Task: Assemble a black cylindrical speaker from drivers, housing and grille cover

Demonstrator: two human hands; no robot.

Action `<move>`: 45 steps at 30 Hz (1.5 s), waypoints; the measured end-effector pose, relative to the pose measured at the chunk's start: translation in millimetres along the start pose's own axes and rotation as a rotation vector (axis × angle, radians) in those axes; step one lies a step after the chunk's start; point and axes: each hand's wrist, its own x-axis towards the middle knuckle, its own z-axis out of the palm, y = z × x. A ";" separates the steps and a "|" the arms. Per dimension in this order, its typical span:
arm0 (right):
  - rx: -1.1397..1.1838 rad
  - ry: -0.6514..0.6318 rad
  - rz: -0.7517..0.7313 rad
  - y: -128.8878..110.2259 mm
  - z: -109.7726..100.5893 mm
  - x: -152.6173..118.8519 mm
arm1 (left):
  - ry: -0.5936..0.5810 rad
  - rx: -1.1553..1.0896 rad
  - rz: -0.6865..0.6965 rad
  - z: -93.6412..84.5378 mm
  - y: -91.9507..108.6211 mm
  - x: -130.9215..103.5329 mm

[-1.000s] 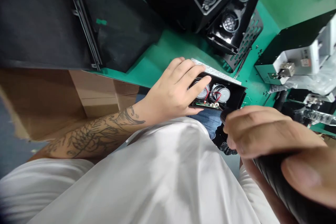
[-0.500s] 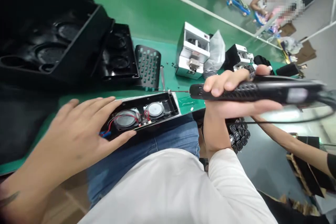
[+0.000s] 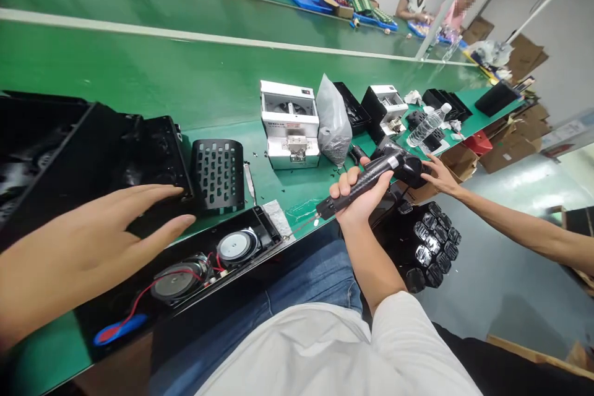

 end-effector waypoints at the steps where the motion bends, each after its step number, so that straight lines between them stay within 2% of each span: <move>1: 0.055 0.017 0.024 5.2 -5.6 -1.0 | 0.003 0.045 0.050 3.1 5.4 9.1; 2: 0.103 0.035 0.056 10.1 -11.1 -2.4 | -0.009 0.082 0.100 6.1 11.6 18.5; 4: 0.169 0.072 0.121 18.5 -22.3 -5.4 | -0.106 0.148 0.167 11.2 25.0 38.9; 8: 0.233 0.151 0.209 29.8 -43.9 -6.3 | -0.407 0.335 0.147 19.4 45.2 84.5; 10: 0.254 0.176 0.225 33.0 -53.1 -4.2 | -0.478 0.440 0.150 28.6 48.6 104.9; 13: 0.280 0.208 0.223 36.4 -64.8 0.6 | -0.466 0.565 0.162 50.8 45.6 125.9; 16: 0.293 0.215 0.208 38.8 -74.4 5.5 | -0.453 0.618 0.173 72.2 37.5 135.6; 19: 0.294 0.207 0.189 40.2 -81.1 9.3 | -0.465 0.621 0.197 82.1 31.7 140.6; 25: 0.289 0.207 0.210 36.4 -86.5 14.4 | -0.564 0.524 0.149 71.6 42.1 149.2; 29: 0.273 0.292 0.235 35.8 -89.3 23.6 | -0.613 0.497 0.095 65.7 44.1 154.9; 35: 0.218 0.328 0.242 42.2 -84.7 30.7 | -0.534 0.477 -0.010 67.6 28.1 162.8; 45: 0.196 0.317 0.278 48.7 -68.9 23.3 | -0.526 0.489 0.002 73.2 27.4 174.6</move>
